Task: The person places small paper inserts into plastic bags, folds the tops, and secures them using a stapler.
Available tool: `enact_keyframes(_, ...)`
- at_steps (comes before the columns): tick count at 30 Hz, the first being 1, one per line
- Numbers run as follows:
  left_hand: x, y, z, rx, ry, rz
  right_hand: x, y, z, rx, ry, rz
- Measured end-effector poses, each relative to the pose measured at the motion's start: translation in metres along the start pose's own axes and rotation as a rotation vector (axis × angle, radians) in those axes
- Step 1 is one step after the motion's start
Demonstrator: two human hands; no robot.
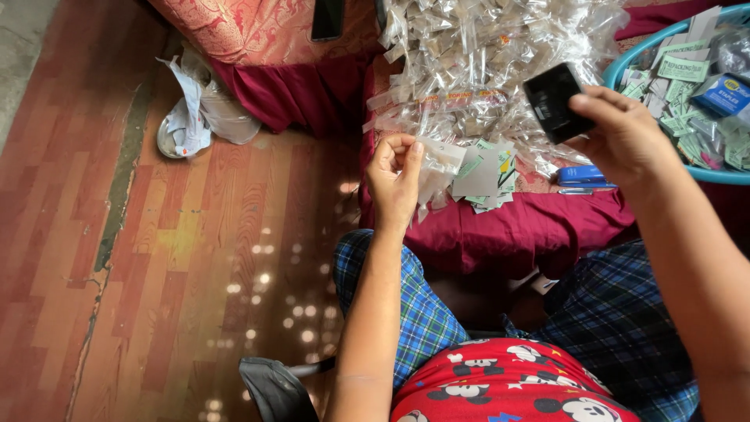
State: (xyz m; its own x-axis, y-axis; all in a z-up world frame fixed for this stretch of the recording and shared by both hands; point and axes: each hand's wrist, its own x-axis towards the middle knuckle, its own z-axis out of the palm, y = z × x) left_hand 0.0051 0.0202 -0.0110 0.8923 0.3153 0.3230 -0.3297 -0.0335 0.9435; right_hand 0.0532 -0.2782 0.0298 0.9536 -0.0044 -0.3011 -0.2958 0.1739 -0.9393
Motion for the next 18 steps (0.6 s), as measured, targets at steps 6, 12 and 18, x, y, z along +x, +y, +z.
enact_keyframes(6,0.012,-0.018,-0.002,-0.444,-0.042,-0.174,0.006,0.024,-0.051,0.390,0.025,0.150)
enact_keyframes(12,0.024,0.019,-0.018,-1.846,-0.471,-0.406,0.011,0.031,-0.054,0.411,0.006,0.128)
enact_keyframes(18,0.039,0.015,-0.024,-1.887,-0.572,-0.426,-0.001,0.019,-0.047,0.504,-0.047,0.112)
